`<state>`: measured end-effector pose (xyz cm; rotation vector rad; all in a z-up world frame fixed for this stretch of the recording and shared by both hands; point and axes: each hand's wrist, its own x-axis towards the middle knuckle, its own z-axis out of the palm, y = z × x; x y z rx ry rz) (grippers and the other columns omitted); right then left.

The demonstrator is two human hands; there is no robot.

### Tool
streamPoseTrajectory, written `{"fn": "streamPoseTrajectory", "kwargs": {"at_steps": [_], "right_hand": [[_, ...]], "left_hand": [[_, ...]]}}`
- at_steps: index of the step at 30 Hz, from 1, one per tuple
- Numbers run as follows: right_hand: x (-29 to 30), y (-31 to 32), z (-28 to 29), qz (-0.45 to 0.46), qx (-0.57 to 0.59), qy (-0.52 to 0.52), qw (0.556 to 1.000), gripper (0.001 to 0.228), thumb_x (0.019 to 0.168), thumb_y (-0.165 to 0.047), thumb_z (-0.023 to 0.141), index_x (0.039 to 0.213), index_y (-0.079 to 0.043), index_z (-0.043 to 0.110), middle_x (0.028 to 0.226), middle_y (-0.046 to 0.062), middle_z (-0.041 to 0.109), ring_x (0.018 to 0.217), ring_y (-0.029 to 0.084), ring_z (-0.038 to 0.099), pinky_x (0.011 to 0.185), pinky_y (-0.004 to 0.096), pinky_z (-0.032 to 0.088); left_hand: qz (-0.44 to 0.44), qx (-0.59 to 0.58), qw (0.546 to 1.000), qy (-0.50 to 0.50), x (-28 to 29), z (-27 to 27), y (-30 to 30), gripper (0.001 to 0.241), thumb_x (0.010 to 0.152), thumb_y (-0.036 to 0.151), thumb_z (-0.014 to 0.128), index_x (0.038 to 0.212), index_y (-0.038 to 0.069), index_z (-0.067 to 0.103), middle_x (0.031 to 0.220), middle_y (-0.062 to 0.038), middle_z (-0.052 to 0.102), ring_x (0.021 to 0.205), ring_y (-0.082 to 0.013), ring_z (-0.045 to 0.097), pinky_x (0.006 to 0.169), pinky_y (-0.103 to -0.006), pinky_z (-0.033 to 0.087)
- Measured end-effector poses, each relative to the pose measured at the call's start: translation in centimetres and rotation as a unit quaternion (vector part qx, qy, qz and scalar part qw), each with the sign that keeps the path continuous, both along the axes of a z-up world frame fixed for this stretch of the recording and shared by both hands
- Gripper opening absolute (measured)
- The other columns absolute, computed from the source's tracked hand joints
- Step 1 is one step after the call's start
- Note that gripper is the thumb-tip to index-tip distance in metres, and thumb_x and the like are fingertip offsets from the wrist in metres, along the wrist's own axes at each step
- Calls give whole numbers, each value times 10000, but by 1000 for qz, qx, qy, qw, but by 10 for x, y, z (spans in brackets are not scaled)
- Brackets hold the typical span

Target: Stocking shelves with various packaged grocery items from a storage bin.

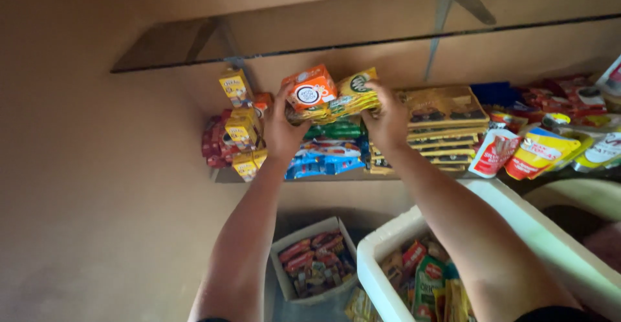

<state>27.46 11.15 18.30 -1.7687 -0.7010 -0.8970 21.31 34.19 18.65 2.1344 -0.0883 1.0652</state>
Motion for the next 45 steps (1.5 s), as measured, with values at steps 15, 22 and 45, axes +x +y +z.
{"fn": "streamPoseTrajectory", "kwargs": {"at_steps": [15,22,45], "right_hand": [[-160,-167,-49,127,275,151,941,563,933,198,709,1401,-59,528,1303,81,620,1211,178,650,1077,345,570],[-266,-260,-75,64,252,211,942,569,937,210,681,1385,-76,478,1334,90,631,1243,184,659,1100,363,574],[-349,-290,-150,-161,-337,264,889,784,798,-277,811,1521,-309,509,1712,230,163,1561,537,91,1125,803,83]], "left_hand": [[-72,82,990,-86,-144,7,-156,820,646,22,870,1386,181,557,1305,-75,683,1215,-377,604,1089,-505,464],[-110,20,994,-11,-213,-46,-258,789,648,47,872,1360,162,551,1269,-83,686,1208,-386,591,1059,-475,492],[-49,29,947,316,-273,-186,-342,1070,802,301,812,1605,61,146,1640,-310,187,1475,-491,294,1199,-509,310]]}}
